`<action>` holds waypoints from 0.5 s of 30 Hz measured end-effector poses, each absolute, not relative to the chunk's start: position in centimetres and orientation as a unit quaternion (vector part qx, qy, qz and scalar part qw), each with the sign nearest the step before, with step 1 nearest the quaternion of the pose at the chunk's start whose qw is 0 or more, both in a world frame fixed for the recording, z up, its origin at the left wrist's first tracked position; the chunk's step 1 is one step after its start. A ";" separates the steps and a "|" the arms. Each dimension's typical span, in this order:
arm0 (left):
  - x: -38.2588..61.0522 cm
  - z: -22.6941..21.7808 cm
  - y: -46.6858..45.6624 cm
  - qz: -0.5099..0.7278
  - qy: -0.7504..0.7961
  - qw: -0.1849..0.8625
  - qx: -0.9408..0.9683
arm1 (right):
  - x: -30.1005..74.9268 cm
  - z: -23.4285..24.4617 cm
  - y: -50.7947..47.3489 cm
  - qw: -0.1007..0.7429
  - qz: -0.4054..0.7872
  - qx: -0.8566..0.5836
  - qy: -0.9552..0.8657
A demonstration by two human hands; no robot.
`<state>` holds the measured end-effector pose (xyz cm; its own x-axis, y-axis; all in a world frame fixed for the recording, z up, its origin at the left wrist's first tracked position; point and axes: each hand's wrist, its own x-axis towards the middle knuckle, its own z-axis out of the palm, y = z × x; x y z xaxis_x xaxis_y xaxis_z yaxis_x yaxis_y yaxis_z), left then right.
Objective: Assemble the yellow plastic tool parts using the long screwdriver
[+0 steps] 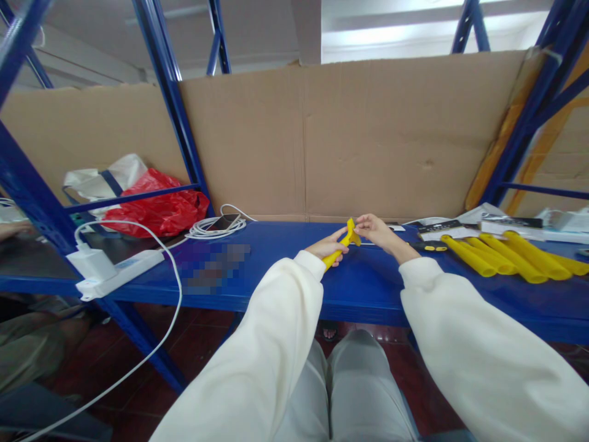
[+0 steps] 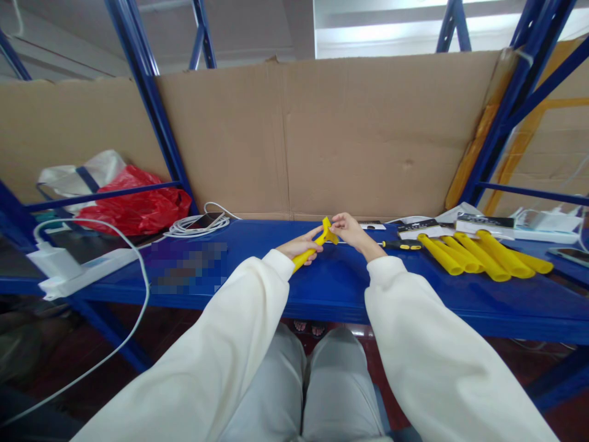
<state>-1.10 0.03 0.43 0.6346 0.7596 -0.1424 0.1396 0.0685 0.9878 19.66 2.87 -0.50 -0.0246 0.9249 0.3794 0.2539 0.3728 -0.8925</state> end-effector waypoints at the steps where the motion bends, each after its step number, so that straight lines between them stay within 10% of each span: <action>1: -1.1 0.5 0.0 0.242 0.356 0.638 0.639 | 19.7 -0.5 2.9 0.526 0.320 -0.461 -0.639; 15: -1.1 0.5 -0.1 0.233 0.352 0.637 0.644 | 19.9 -0.9 3.1 0.529 0.279 -0.455 -0.660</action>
<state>-1.15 -0.09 0.52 0.6431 0.7511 -0.1489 0.1572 0.0608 0.9857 19.90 3.15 -0.86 -0.0266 0.8954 0.4444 0.3053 0.4306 -0.8493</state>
